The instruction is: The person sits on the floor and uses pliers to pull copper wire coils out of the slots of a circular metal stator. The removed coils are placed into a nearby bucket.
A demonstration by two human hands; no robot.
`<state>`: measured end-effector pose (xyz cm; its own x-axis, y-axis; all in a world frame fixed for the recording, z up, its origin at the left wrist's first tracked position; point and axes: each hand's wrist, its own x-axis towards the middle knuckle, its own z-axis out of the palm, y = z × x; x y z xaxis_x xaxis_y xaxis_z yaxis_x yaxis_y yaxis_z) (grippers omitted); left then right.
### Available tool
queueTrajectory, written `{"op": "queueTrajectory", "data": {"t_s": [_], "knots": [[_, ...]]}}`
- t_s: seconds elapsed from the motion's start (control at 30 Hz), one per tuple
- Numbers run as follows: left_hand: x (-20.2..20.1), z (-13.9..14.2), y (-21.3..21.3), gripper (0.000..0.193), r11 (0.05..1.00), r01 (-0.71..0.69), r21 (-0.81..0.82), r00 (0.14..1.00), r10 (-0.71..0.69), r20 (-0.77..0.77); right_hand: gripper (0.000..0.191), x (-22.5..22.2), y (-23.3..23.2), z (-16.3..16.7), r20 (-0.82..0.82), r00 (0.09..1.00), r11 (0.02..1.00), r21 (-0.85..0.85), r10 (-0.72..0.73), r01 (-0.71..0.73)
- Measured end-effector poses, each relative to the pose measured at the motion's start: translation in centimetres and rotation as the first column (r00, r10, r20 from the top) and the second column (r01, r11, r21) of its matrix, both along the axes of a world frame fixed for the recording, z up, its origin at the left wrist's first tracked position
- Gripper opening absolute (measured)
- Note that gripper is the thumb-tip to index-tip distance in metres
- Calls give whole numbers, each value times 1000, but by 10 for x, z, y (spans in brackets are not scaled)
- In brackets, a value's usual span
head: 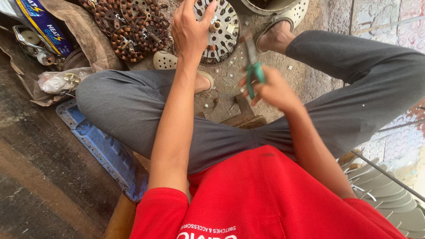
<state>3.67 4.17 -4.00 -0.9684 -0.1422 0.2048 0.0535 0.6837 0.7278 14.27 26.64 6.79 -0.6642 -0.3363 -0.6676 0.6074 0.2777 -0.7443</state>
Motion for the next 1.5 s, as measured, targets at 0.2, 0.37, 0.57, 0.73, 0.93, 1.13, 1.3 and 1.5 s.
{"op": "queueTrajectory", "data": {"t_s": [0.2, 0.37, 0.57, 0.73, 0.93, 1.13, 1.3, 1.5], "knots": [[0, 2, 0, 42, 1000, -15, 28, 996, 12, 91, 51, -49, 14, -46, -597, 756, 947, -25, -270, 319], [-2, 0, 0, 45, 999, -38, -6, 997, 38, 70, 31, -62, 12, -106, -247, 915, 881, 278, -320, 383], [-3, -5, 1, 44, 999, -44, -24, 999, 44, 0, 64, -27, 7, -75, 303, 812, 806, -181, -499, 563], [-4, -5, 2, 43, 999, -40, -2, 999, 40, 36, 62, -10, 1, -29, 295, 888, 811, -376, -354, 448], [-1, -3, 1, 41, 1000, -13, 18, 998, 12, 56, 50, -7, -33, -39, 55, 998, 999, -43, 22, -20], [-1, -3, 0, 41, 1000, -5, -15, 1000, 6, 28, 62, -5, -27, -61, 72, 944, 945, -49, -321, 325], [-2, -4, 0, 40, 1000, -17, 8, 999, 17, 28, 65, 9, -10, -55, 294, 807, 809, -151, -511, 568], [-4, -5, -1, 42, 1000, -5, 2, 1000, 5, -8, 71, 20, -15, -25, 323, 881, 863, -261, -344, 433]]}}
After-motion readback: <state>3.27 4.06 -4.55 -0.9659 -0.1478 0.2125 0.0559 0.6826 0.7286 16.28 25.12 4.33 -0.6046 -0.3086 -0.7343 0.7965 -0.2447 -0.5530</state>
